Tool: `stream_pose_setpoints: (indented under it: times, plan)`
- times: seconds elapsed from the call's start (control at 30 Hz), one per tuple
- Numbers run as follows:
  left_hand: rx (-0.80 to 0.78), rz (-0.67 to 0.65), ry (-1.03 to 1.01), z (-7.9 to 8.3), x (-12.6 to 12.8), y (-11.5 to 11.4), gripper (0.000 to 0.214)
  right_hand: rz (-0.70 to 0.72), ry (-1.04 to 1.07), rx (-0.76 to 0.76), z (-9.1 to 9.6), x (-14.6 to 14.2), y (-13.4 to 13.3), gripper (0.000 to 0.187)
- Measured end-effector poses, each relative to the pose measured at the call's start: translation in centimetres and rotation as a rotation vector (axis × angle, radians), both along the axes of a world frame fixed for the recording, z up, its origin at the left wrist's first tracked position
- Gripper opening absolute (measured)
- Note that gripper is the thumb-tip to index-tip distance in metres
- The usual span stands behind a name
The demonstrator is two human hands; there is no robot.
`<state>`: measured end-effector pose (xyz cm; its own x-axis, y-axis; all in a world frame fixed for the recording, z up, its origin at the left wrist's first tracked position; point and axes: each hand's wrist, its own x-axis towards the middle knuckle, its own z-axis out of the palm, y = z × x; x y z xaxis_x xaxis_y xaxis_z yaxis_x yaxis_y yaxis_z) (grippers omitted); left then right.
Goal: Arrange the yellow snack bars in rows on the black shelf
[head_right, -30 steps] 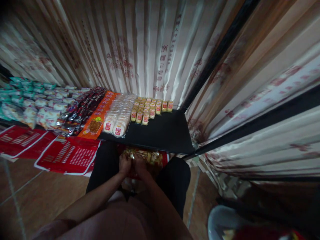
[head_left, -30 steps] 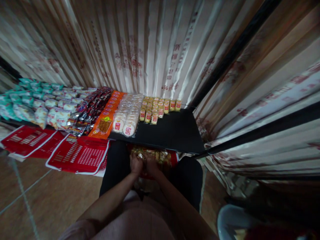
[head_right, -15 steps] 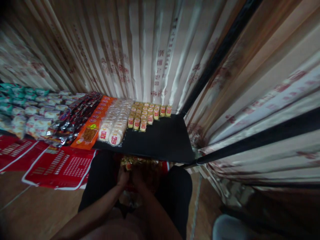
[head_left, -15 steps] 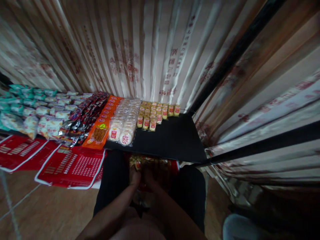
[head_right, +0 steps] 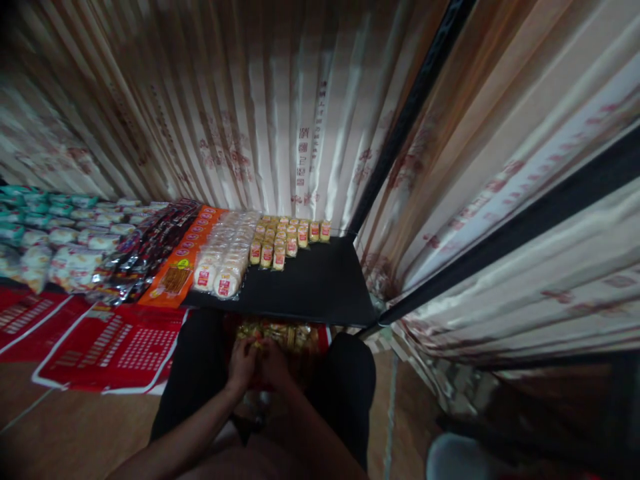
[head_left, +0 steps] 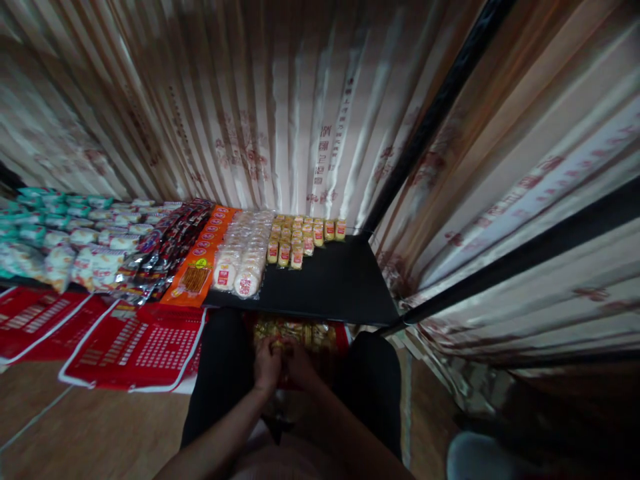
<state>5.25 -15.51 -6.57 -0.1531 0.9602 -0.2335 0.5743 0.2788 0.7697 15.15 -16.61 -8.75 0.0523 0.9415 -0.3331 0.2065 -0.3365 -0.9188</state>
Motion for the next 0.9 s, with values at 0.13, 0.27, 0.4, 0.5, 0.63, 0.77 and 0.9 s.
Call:
stream_pose_setpoints:
  times: [0.13,0.27,0.4,0.5,0.63,0.77,0.9]
  plan:
    - [0.126,-0.020,-0.074,0.9,0.3,-0.7,0.022,-0.106,0.151,-0.002,1.4,0.5,-0.7,0.024]
    - [0.205,-0.039,-0.146,2.1,0.6,-1.5,0.019,-0.138,0.237,-0.007,3.2,0.9,-1.8,0.034]
    - [0.254,-0.044,-0.209,4.2,1.2,-2.5,0.016,-0.154,0.266,0.055,5.5,1.3,-3.0,0.039]
    - [0.282,-0.040,-0.248,5.8,1.7,-2.8,0.018,-0.177,0.274,0.093,7.4,1.6,-3.5,0.041]
    - [0.346,-0.047,-0.278,7.6,2.2,-2.7,0.017,-0.207,0.265,0.116,9.1,2.3,-3.5,0.040]
    - [0.399,-0.066,-0.248,8.7,2.9,-2.3,0.010,-0.263,0.213,0.158,9.4,3.2,-3.0,0.037]
    - [0.378,-0.111,-0.235,9.3,4.1,-1.4,0.017,-0.336,0.268,0.182,9.4,4.0,-1.8,0.035]
